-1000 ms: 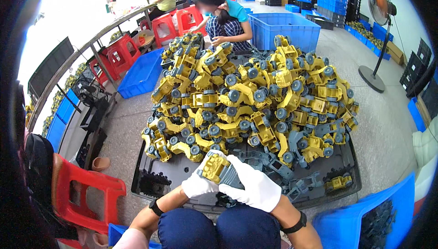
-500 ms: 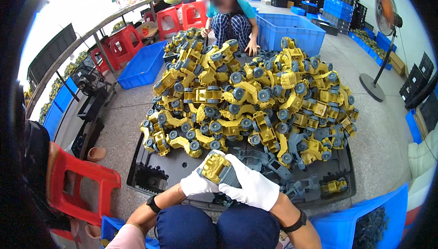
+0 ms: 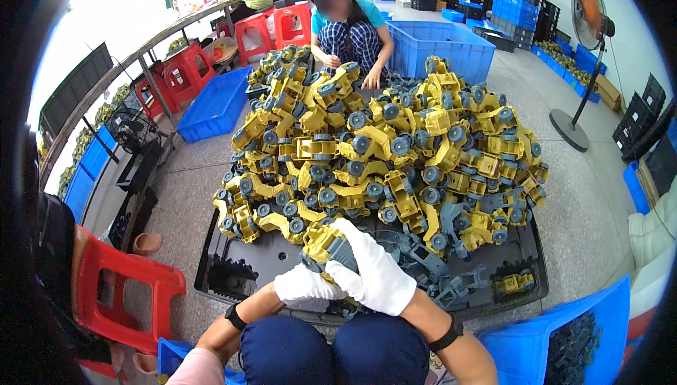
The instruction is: The person sits on the floor and assembles yellow and grey plastic toy excavators by hand. They pick up a yellow body and a grey track assembly, snap them together, and place the finished toy into a blue crate. The process is repeated continuously with a large pile of parts in front of them.
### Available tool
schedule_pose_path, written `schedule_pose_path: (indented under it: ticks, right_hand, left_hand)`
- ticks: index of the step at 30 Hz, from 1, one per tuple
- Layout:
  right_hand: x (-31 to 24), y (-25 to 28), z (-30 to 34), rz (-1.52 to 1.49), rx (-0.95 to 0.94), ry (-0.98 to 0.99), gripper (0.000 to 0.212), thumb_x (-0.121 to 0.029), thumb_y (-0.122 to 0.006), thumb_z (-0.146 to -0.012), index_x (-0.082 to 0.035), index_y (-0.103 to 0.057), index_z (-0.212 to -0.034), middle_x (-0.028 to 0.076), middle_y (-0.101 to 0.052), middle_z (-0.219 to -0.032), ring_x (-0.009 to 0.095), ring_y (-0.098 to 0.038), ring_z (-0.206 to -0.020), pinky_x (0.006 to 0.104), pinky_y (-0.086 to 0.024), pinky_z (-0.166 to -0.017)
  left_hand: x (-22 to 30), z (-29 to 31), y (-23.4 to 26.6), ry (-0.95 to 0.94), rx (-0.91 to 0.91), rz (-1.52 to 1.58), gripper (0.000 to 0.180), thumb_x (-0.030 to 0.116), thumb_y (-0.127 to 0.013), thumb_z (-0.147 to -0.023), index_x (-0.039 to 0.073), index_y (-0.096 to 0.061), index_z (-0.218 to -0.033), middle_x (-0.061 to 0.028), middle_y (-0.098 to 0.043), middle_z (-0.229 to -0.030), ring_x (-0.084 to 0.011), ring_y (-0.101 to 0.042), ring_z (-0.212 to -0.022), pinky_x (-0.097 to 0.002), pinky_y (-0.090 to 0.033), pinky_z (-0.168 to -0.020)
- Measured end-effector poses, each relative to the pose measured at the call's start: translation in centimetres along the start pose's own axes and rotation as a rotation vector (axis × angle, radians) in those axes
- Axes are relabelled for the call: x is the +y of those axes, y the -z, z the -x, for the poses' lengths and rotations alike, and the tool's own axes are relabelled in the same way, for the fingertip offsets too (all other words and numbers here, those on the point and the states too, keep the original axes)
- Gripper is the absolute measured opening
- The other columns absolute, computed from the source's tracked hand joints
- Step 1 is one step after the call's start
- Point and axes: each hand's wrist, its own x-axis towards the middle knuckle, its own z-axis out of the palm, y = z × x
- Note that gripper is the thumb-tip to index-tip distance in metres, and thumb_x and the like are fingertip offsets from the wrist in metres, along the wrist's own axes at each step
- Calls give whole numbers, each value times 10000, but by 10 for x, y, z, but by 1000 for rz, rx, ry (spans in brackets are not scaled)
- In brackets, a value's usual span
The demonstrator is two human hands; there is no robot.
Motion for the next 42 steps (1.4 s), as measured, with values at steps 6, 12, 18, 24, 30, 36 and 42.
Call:
schedule_pose_path:
  ticks: [6, 12, 18, 24, 30, 36, 42]
  right_hand:
    - [1, -6, -3, 38, 40, 63, 660, -276, -601, -914, 27, -302, -1419, 287, -542, -1219, 425, -545, -1132, 434, -422, -986]
    - [16, -21, -6, -261, 347, -162, 401, -168, -439, -1021, 29, -443, -1370, 183, -581, -1225, 210, -573, -1097, 322, -419, -979]
    - [23, -34, -25, -256, 519, -125, 335, -137, -470, -1013, 33, -527, -1296, 119, -622, -1150, 129, -572, -942, 261, -459, -848]
    - [37, -38, -40, -311, 470, -168, 326, -153, -495, -1010, 15, -543, -1285, 116, -632, -1140, 131, -576, -962, 256, -455, -857]
    - [58, -48, -35, -509, 437, -190, 341, -193, -455, -1021, 12, -551, -1276, 123, -585, -1281, 199, -573, -1143, 327, -456, -973]
    - [50, -46, 13, -624, -466, -553, 320, -145, -565, -970, 7, -582, -1251, 122, -643, -1183, 186, -624, -1018, 310, -509, -863]
    - [90, -29, 44, -729, -761, -602, 355, -257, -524, -977, 22, -625, -1173, 130, -684, -1068, 186, -660, -869, 339, -538, -791]
  left_hand:
    - [-16, 4, 6, -163, 106, -327, 672, 145, -779, -723, 101, -502, -1333, -71, -580, -1284, -261, -502, -1229, -376, -346, -1096]
    - [-14, 1, -6, 129, 3, 813, 581, 161, -745, -829, 88, -479, -1341, -38, -575, -1239, -171, -549, -1136, -359, -448, -984]
    - [-1, -7, -18, 209, 293, 891, 347, 273, -618, -950, 115, -530, -1246, -5, -607, -1149, -147, -596, -1054, -348, -493, -922]
    - [-9, -14, -15, 185, 393, 927, 367, 288, -635, -938, 122, -541, -1251, -6, -613, -1149, -135, -594, -1038, -342, -493, -894]
    - [-8, 19, 27, 188, 359, 940, 333, 253, -645, -924, 90, -557, -1200, -21, -624, -1074, -143, -592, -989, -335, -483, -876]
    - [53, 202, 97, 357, 886, 394, 339, 298, -675, -892, 52, -591, -1109, -40, -638, -949, -147, -607, -849, -313, -498, -781]
    - [115, 419, 50, 501, 1413, 75, 332, 205, -689, -892, 70, -571, -1172, -17, -627, -973, -132, -609, -857, -299, -510, -766]
